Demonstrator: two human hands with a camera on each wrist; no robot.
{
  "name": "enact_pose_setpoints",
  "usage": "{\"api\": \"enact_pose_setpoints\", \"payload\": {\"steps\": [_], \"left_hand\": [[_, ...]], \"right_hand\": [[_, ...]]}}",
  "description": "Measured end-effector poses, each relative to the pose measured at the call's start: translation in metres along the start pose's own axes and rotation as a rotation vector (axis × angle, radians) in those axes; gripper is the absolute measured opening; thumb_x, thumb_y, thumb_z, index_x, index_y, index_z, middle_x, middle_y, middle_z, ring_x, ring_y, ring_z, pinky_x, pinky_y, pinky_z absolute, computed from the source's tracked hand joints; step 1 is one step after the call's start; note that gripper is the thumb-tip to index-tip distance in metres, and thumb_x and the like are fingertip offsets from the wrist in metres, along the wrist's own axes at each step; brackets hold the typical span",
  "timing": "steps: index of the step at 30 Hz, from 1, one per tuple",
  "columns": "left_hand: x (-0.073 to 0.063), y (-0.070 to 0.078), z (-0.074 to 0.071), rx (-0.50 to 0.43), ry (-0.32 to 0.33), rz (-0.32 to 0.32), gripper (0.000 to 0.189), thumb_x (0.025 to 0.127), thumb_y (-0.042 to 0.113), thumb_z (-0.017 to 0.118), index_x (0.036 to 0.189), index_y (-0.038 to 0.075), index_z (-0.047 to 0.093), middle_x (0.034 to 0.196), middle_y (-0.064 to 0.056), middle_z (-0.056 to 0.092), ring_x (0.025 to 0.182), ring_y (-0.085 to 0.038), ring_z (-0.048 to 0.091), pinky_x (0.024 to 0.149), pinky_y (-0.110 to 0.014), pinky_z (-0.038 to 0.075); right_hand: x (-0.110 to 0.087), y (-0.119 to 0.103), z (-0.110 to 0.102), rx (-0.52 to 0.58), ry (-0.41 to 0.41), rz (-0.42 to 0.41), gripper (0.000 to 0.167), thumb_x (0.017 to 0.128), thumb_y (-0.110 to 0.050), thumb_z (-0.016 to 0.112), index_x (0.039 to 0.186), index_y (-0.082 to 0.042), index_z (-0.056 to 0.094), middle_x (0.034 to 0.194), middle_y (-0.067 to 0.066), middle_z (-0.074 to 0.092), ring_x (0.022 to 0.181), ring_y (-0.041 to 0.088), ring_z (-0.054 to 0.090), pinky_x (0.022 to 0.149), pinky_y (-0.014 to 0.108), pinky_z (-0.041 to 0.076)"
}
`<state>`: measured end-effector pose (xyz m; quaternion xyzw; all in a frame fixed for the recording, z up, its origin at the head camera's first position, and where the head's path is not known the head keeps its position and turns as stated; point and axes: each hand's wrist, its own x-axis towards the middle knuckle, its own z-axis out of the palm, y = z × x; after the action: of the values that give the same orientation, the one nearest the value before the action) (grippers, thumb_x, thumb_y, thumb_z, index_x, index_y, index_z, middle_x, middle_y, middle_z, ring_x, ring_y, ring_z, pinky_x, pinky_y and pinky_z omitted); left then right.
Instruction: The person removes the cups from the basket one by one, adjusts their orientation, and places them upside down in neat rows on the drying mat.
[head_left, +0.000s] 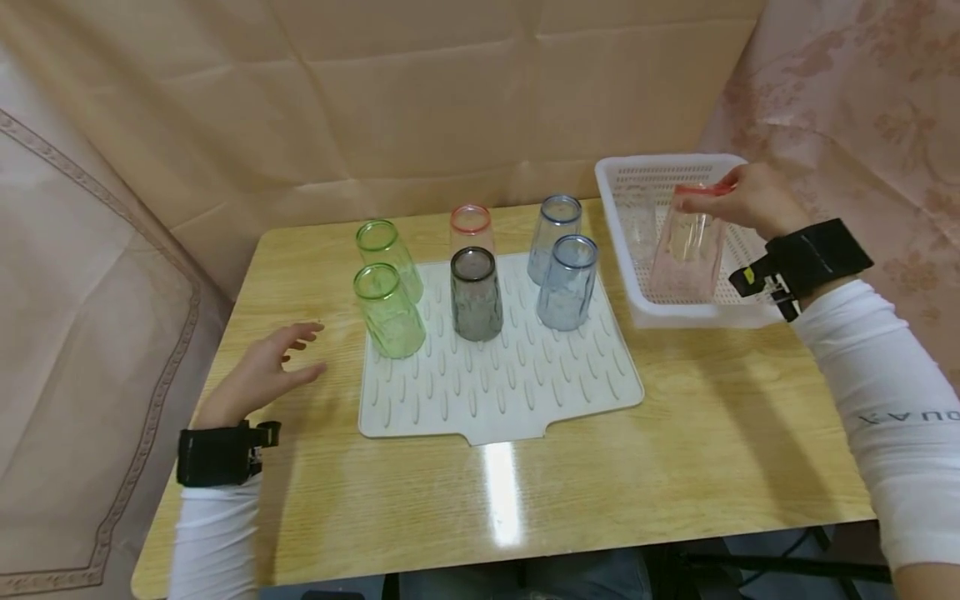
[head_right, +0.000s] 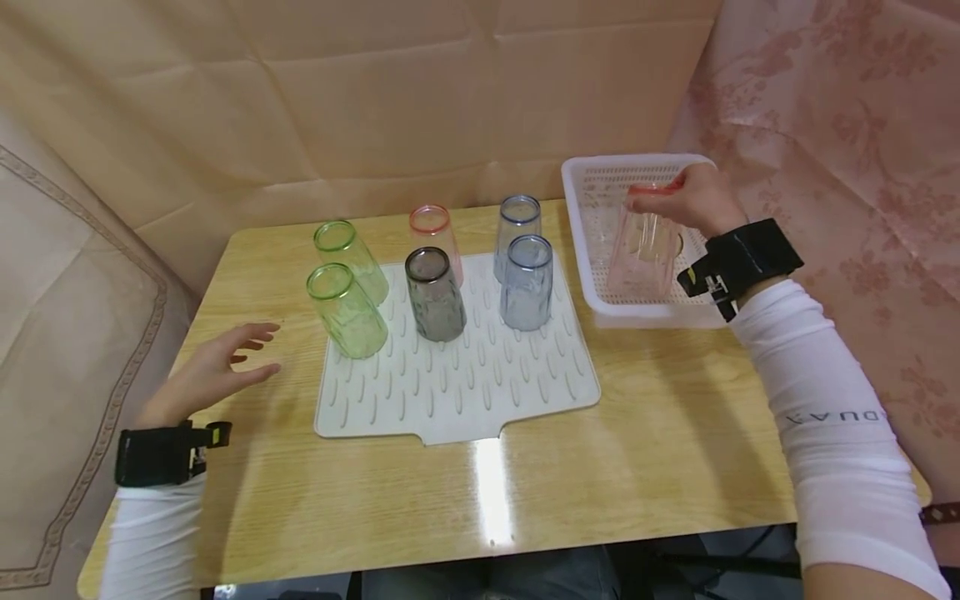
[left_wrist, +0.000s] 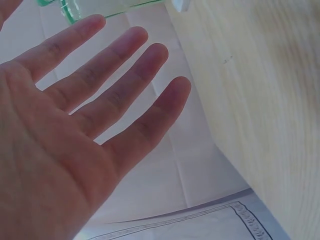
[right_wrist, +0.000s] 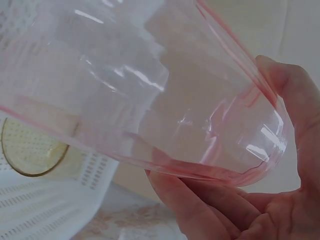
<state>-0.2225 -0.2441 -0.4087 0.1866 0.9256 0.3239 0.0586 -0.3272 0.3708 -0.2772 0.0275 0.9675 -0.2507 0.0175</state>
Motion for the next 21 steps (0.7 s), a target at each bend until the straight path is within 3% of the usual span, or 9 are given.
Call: {"api": "enact_pose_setpoints", "payload": {"steps": [8, 15, 21], "left_hand": [[0.003, -0.006, 0.011, -0.062, -0.029, -0.026, 0.056, 0.092, 0.015, 0.067, 0.138, -0.006, 0.042, 0.132, -0.03, 0.049, 0.116, -0.048, 0.048, 0.092, -0.062, 0.04], [0.006, -0.01, 0.02, -0.097, -0.032, -0.047, 0.058, 0.093, 0.018, 0.067, 0.138, -0.006, 0.042, 0.133, -0.03, 0.048, 0.116, -0.047, 0.048, 0.093, -0.062, 0.039], [0.003, -0.014, 0.024, -0.129, -0.025, -0.06, 0.057, 0.093, 0.017, 0.066, 0.139, -0.006, 0.041, 0.132, -0.03, 0.048, 0.117, -0.047, 0.047, 0.094, -0.062, 0.039]], "right_hand": [[-0.013, -0.014, -0.001, 0.005, 0.042, -0.053, 0.08, 0.082, -0.052, 0.071, 0.119, 0.016, 0.049, 0.106, 0.029, 0.053, 0.086, 0.034, 0.049, 0.058, 0.033, 0.039], [-0.025, -0.025, 0.004, -0.008, 0.119, -0.118, 0.073, 0.078, -0.047, 0.077, 0.114, 0.012, 0.053, 0.1, 0.027, 0.059, 0.079, 0.031, 0.052, 0.054, 0.027, 0.039], [-0.039, -0.031, 0.003, 0.019, 0.12, -0.147, 0.074, 0.079, -0.043, 0.077, 0.119, 0.012, 0.05, 0.103, 0.029, 0.058, 0.079, 0.032, 0.053, 0.053, 0.024, 0.038]]}}
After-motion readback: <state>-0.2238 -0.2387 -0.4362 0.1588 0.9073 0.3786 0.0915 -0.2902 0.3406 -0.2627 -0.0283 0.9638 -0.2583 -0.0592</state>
